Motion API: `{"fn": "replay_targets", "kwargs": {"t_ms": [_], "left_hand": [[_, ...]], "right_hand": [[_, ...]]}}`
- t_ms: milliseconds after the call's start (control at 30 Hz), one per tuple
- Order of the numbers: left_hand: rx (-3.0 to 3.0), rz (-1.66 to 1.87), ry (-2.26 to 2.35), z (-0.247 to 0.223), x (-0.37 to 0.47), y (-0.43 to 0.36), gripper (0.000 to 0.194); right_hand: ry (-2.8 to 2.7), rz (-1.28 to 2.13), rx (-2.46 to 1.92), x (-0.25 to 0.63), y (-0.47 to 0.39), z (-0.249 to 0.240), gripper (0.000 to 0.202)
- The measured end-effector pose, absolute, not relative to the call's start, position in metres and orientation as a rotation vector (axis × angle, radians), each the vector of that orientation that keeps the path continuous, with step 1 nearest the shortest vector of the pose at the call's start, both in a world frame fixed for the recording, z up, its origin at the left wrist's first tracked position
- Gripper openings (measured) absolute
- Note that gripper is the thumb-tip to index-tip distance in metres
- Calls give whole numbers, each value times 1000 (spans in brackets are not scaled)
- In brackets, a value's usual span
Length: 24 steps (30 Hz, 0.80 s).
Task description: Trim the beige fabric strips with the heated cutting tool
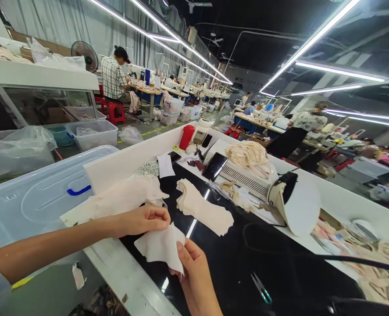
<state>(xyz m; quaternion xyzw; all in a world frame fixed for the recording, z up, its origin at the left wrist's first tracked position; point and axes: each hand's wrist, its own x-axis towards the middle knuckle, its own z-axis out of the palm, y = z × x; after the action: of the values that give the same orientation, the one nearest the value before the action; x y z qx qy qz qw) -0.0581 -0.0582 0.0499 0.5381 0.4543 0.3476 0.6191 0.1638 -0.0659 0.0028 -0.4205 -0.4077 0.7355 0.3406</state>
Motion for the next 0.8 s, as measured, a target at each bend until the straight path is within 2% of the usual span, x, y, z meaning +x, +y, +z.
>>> {"fn": "replay_targets", "kwargs": {"t_ms": [167, 233, 467, 800], "left_hand": [[1147, 620, 1058, 34, -45, -64, 71], [1135, 587, 990, 30, -39, -66, 76], [1225, 675, 1053, 26, -26, -59, 60], [1373, 674, 1099, 15, -25, -53, 45]], "right_hand": [[-976, 1832, -1147, 170, -77, 20, 48], [-999, 1818, -1166, 172, -82, 20, 49], [-1012, 1973, -1194, 186, -94, 13, 57], [-1185, 2037, -1191, 197, -98, 5, 52]]}}
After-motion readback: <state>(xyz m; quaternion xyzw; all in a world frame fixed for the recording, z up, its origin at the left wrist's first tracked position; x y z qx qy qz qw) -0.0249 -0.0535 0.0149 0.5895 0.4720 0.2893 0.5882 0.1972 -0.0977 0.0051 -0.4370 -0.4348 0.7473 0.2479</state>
